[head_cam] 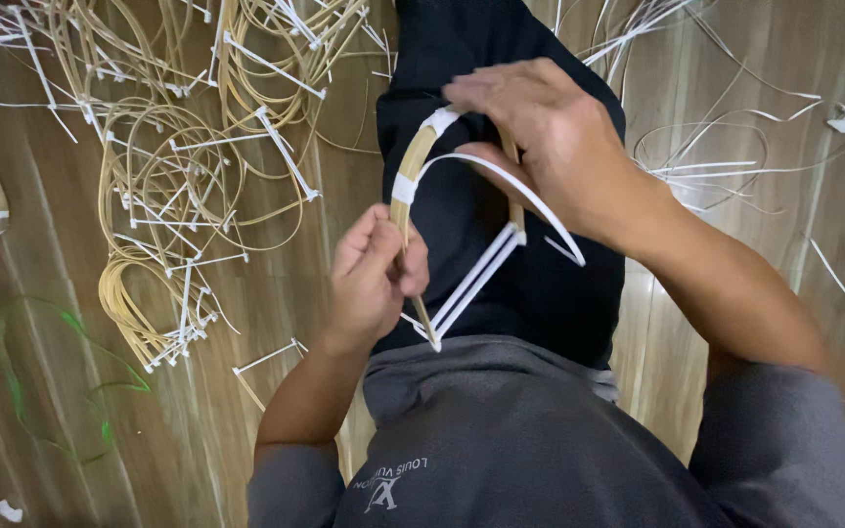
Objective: The person sits on the floor and assembles small U-shaped bamboo frames by wrapping white plastic zip ties around them. They use scissors to cut the excess length of the ties after securing them. The person handles multiple frames, repeating the wrapping and cutting process.
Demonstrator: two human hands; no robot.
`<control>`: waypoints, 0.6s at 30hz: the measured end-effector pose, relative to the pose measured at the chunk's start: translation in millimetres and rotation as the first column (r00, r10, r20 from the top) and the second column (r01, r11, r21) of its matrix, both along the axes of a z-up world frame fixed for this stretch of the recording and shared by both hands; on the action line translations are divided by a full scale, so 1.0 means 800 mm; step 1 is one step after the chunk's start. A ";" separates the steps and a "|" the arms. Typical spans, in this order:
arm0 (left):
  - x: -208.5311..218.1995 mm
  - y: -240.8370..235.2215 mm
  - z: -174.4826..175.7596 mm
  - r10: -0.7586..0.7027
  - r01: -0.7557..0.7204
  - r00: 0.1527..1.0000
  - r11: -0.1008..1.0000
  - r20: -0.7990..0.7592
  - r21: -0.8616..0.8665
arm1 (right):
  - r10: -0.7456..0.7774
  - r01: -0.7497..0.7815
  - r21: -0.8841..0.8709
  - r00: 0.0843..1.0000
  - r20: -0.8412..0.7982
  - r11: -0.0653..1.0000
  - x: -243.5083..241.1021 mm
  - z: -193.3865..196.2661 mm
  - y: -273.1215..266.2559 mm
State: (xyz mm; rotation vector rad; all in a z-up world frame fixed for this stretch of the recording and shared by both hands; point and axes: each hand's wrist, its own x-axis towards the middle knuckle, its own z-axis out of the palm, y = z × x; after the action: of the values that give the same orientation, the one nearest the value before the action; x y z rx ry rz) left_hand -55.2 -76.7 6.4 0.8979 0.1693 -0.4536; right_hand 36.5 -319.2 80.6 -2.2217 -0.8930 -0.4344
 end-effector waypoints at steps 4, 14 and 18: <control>0.008 -0.006 0.002 0.014 -0.024 0.995 0.994 -0.096 -0.103 | 0.084 -0.077 0.113 0.995 -0.058 0.991 -0.001 -0.006 0.014; 0.019 -0.013 0.000 0.000 -0.010 0.996 0.994 -0.087 -0.113 | 0.202 0.028 0.464 0.876 -0.437 0.885 -0.012 -0.037 0.033; 0.016 -0.010 0.007 0.038 -0.035 0.998 0.998 0.050 -0.054 | 0.327 0.085 0.645 0.807 -0.492 0.760 -0.024 -0.030 0.015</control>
State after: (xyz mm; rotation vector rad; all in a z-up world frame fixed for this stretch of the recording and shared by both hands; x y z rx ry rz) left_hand -42.7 -85.1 11.8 0.8522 0.1264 -0.3996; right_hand 17.6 -307.1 56.3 -1.4831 -0.4473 0.0391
